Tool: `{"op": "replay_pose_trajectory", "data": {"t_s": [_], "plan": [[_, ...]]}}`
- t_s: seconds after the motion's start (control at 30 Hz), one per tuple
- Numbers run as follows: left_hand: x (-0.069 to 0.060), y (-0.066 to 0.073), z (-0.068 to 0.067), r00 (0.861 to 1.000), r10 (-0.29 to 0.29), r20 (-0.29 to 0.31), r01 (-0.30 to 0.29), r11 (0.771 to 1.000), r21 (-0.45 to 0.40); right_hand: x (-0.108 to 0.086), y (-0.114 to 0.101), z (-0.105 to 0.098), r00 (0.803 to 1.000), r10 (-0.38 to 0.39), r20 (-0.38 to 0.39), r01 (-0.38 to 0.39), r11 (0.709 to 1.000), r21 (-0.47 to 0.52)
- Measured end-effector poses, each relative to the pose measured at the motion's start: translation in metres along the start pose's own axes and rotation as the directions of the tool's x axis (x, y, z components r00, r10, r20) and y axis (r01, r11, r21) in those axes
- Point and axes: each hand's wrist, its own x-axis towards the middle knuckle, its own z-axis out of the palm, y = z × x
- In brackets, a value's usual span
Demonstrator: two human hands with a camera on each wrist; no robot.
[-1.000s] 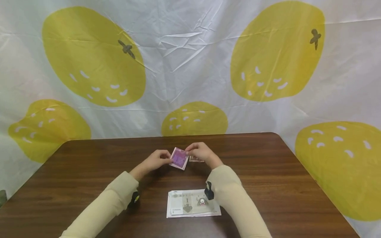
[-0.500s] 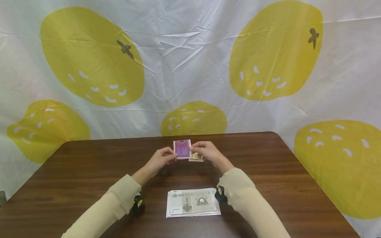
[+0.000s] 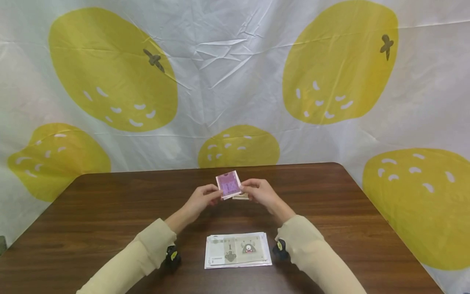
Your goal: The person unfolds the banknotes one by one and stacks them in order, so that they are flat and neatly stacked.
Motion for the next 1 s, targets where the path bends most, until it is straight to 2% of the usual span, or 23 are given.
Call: {"op": "replay_pose_trajectory", "data": {"t_s": [0.13, 0.23, 0.3, 0.37, 0.5, 0.6, 0.7, 0.77, 0.8, 1.0], "plan": [[-0.005, 0.008, 0.001, 0.997, 0.081, -0.015, -0.080, 0.996, 0.041, -0.003, 0.003, -0.002, 1.000, 0.001, -0.012, -0.001, 1.000, 0.001], [-0.002, 0.001, -0.001, 0.980, 0.199, -0.025, -0.196, 0.976, 0.095, -0.005, 0.003, -0.004, 1.000, 0.006, -0.009, -0.006, 1.000, 0.003], [0.002, -0.006, -0.002, 0.961, 0.277, -0.014, -0.271, 0.949, 0.158, -0.007, 0.004, -0.004, 1.000, 0.010, -0.002, -0.010, 1.000, 0.001], [0.005, -0.012, -0.003, 0.938, 0.348, 0.005, -0.339, 0.911, 0.236, -0.008, 0.005, -0.005, 1.000, 0.011, 0.007, -0.011, 1.000, 0.000], [0.005, -0.014, -0.004, 0.903, 0.428, 0.034, -0.413, 0.844, 0.341, -0.010, 0.006, -0.007, 1.000, 0.015, 0.019, -0.015, 1.000, 0.008], [0.005, -0.015, -0.004, 0.871, 0.487, 0.062, -0.463, 0.774, 0.432, -0.012, 0.006, -0.008, 1.000, 0.022, 0.018, -0.023, 0.999, 0.027], [0.005, -0.015, -0.005, 0.848, 0.522, 0.095, -0.491, 0.704, 0.514, -0.013, 0.005, -0.009, 0.999, 0.027, 0.026, -0.029, 0.998, 0.063], [0.005, -0.016, -0.005, 0.840, 0.531, 0.112, -0.501, 0.679, 0.537, -0.014, 0.005, -0.009, 0.999, 0.028, 0.035, -0.032, 0.994, 0.101], [0.004, -0.016, -0.005, 0.837, 0.534, 0.119, -0.505, 0.670, 0.544, -0.015, 0.005, -0.009, 0.999, 0.027, 0.039, -0.032, 0.992, 0.120], [0.003, -0.016, -0.004, 0.830, 0.539, 0.145, -0.522, 0.656, 0.546, -0.015, 0.005, -0.009, 0.998, 0.025, 0.049, -0.033, 0.984, 0.173]]}}
